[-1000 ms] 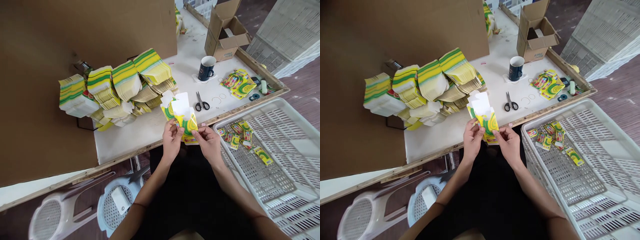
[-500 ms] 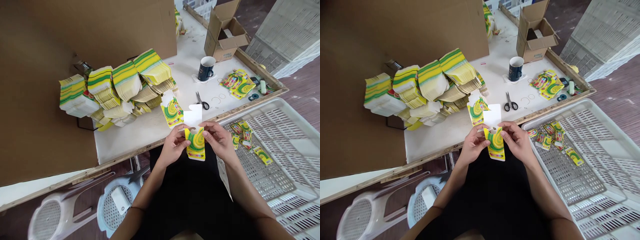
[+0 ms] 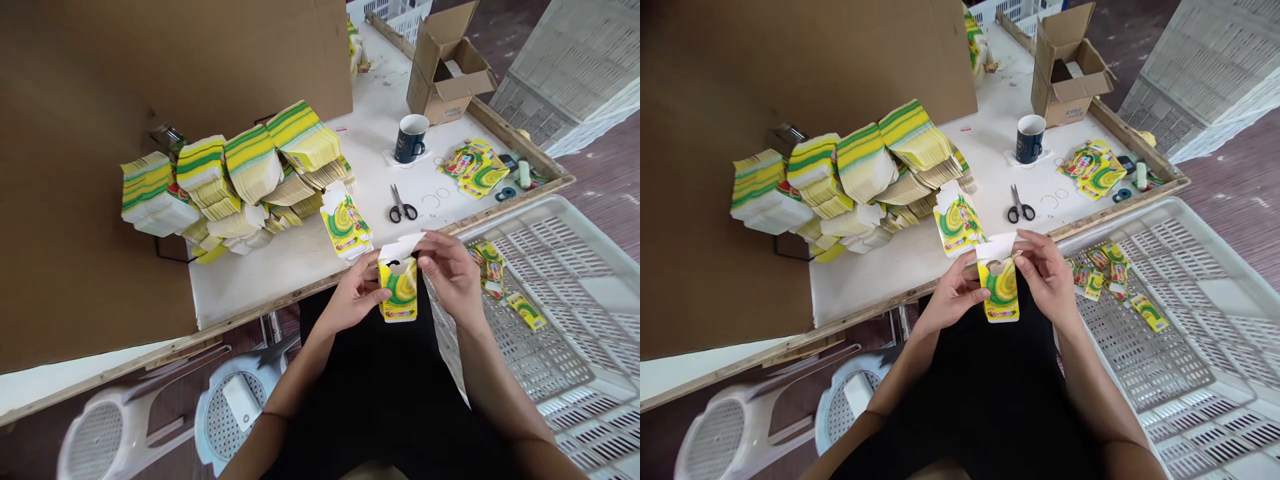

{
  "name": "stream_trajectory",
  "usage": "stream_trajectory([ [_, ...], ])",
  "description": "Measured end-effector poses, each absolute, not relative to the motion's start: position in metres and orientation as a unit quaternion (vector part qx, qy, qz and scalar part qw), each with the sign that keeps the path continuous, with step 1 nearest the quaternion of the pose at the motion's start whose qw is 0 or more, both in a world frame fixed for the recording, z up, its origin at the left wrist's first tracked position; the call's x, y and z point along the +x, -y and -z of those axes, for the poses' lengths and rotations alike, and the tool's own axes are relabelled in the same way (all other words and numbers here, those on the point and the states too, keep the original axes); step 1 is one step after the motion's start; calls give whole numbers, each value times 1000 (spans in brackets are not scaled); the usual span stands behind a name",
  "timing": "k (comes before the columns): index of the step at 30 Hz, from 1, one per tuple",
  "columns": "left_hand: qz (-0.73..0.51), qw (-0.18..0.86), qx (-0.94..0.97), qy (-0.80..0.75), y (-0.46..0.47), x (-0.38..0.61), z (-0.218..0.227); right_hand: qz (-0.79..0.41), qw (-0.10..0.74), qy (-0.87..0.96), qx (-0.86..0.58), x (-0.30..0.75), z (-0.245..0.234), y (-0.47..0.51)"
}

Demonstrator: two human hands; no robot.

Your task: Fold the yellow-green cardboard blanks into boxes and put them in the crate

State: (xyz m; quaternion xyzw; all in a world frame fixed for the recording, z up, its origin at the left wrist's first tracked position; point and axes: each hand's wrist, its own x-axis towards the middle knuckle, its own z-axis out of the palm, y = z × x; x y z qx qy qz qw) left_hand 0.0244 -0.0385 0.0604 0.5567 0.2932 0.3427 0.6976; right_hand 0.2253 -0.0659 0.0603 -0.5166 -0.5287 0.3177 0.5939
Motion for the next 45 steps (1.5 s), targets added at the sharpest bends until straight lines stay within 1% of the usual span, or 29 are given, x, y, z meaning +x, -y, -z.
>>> stream_trajectory([
  [3, -366, 658, 579, -314, 39, 27, -55, -315, 569, 547, -527, 236, -63, 68],
  [7, -383, 615, 610, -320, 40, 30, -55, -399, 533, 541, -515, 241, -71, 71],
  [9, -383, 606, 623, -313, 40, 30, -57, -411, 509, 546, -524, 237, -73, 71],
  [13, -356, 605, 649, -294, 40, 30, -57, -360, 446, 585, -574, 228, -71, 68],
  [18, -346, 641, 619, -294, 40, 32, -55, -285, 397, 622, -612, 227, -67, 66],
  [22, -355, 656, 595, -301, 42, 34, -55, -266, 353, 654, -613, 228, -69, 66],
  [28, -358, 652, 588, -318, 42, 35, -55, -235, 331, 627, -665, 222, -66, 64],
  [31, -380, 661, 561, -322, 41, 34, -57, -260, 356, 628, -641, 226, -63, 65],
  [35, -394, 679, 527, -326, 43, 36, -57, -296, 454, 615, -573, 233, -56, 64],
  [40, -399, 660, 555, -312, 50, 46, -53, -345, 577, 538, -509, 227, -49, 66],
  [42, -402, 618, 606, -300, 52, 47, -53, -332, 605, 525, -498, 228, -51, 70],
  [43, -411, 579, 640, -295, 51, 46, -54, -312, 611, 522, -507, 231, -53, 73],
  [45, -444, 463, 705, -302, 46, 41, -57, -216, 607, 513, -568, 244, -59, 78],
])
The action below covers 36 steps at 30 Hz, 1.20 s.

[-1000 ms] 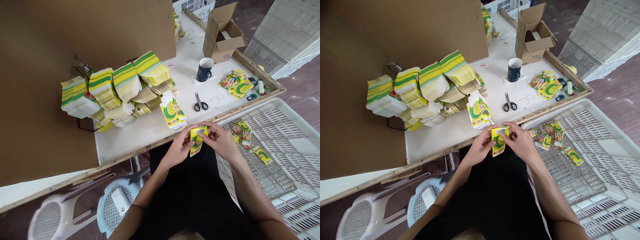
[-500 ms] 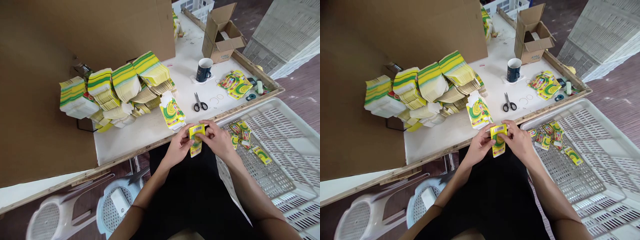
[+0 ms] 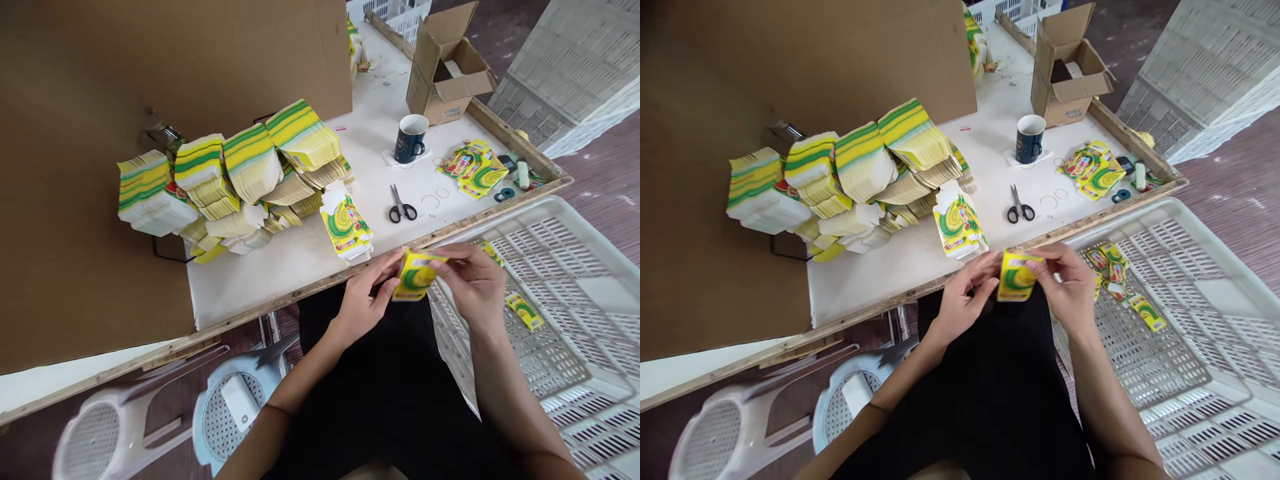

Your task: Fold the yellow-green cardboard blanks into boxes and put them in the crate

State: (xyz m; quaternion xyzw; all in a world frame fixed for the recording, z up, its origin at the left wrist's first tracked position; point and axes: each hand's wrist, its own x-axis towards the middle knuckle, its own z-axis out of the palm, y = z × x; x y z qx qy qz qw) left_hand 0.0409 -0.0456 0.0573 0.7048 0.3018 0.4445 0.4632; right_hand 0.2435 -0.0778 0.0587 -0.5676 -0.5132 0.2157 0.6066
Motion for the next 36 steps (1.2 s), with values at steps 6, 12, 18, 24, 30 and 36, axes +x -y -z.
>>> stream_trajectory([
  [6, -406, 204, 751, -479, 16, 21, -54, 31, 518, 490, -700, 273, -62, 81],
  [12, -315, 260, 803, -433, 23, 30, -48, -258, 524, 484, -652, 218, -29, 45],
  [18, -367, 291, 788, -398, 28, 29, -54, -426, 622, 365, -546, 189, -17, 17],
  [24, -539, 307, 658, -426, 26, 28, -54, -431, 671, 309, -519, 182, -25, 31],
  [30, -541, 330, 640, -434, 21, 28, -52, -425, 637, 341, -546, 175, -25, 37],
  [36, -586, 381, 585, -411, 20, 25, -60, -409, 693, 284, -522, 172, -43, 44],
])
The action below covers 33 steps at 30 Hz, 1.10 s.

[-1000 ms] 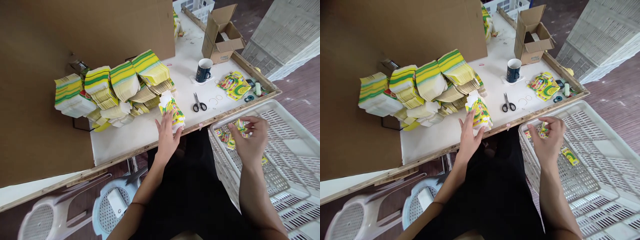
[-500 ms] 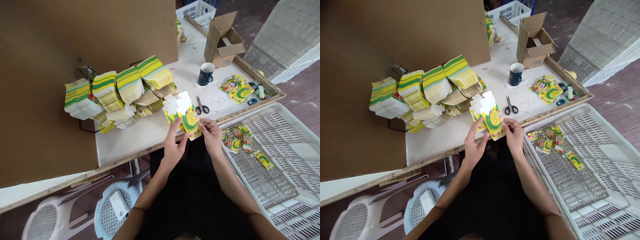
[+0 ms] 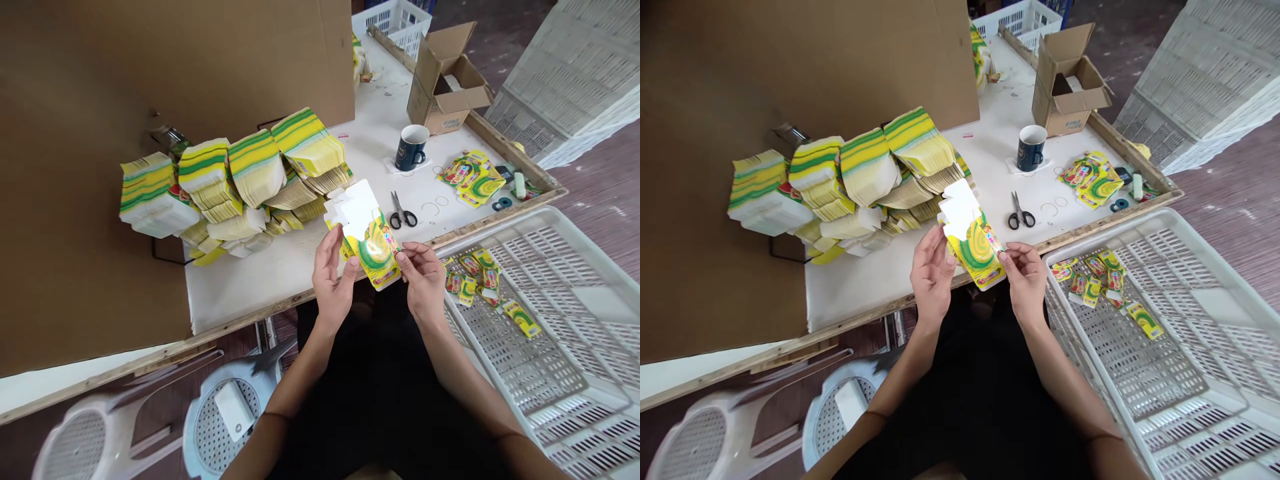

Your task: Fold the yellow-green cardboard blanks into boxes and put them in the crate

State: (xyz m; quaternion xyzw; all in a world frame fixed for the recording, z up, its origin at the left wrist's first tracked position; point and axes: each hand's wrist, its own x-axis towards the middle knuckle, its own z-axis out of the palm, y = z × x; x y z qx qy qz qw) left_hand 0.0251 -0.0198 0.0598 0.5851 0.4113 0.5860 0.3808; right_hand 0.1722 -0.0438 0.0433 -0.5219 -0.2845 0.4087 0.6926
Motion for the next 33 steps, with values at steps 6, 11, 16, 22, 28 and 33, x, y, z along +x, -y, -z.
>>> stream_trajectory([
  [6, -484, 587, 555, -338, 22, 23, -62, -558, 636, 264, -463, 160, -63, 55],
  [11, -446, 633, 563, -287, 26, 16, -65, -611, 617, 227, -440, 159, -62, 59],
  [16, -460, 645, 524, -313, 26, 15, -67, -561, 625, 283, -463, 161, -58, 61],
  [22, -496, 642, 471, -347, 28, 25, -56, -460, 604, 387, -522, 162, -57, 68],
  [28, -508, 596, 469, -409, 33, 32, -57, -388, 606, 393, -573, 164, -55, 76],
  [33, -526, 546, 498, -421, 41, 29, -68, -349, 586, 449, -577, 176, -55, 75],
])
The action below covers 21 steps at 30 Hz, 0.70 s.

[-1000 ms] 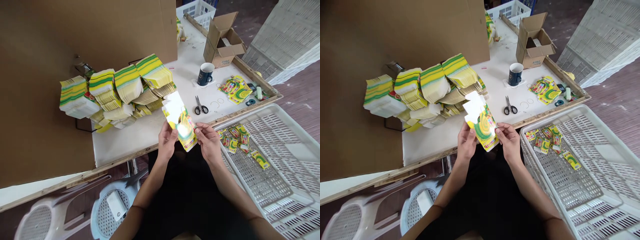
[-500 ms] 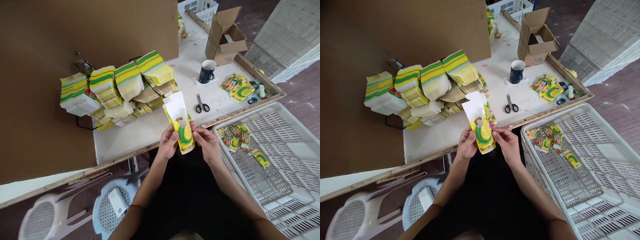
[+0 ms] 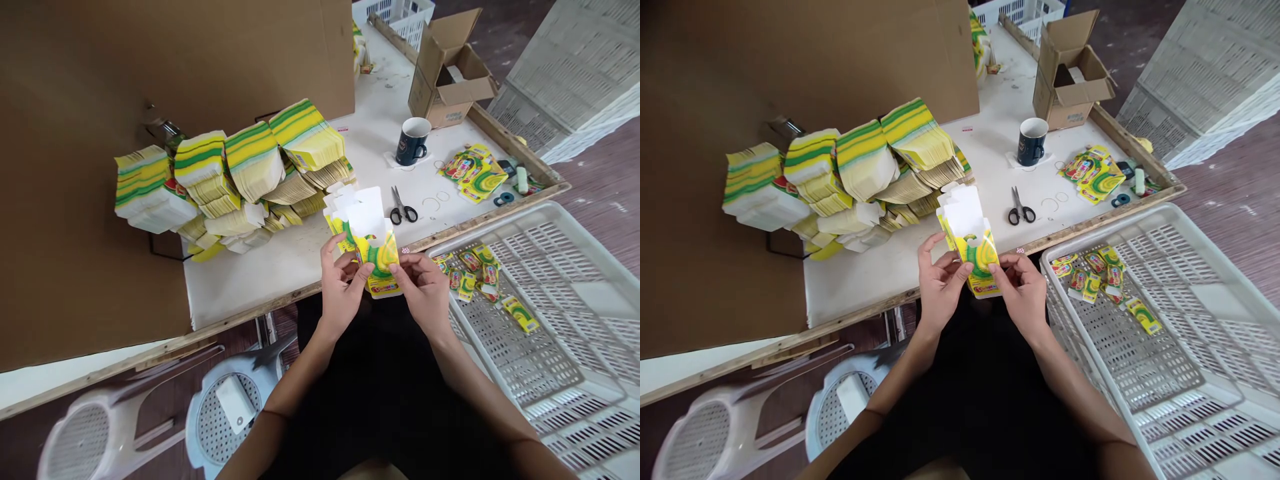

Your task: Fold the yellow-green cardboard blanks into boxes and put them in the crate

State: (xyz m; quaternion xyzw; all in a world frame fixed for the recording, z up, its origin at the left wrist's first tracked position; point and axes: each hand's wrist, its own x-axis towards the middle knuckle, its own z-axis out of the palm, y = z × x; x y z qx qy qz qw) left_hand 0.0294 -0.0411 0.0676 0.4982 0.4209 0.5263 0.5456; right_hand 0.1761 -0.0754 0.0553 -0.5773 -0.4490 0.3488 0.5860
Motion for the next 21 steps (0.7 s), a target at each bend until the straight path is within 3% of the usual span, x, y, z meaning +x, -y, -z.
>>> stream_trajectory([
  [15, -388, 683, 532, -316, 44, 18, -75, -437, 491, 572, -491, 222, -69, 76],
  [21, -370, 704, 524, -306, 48, 22, -78, -402, 496, 585, -500, 227, -72, 75],
])
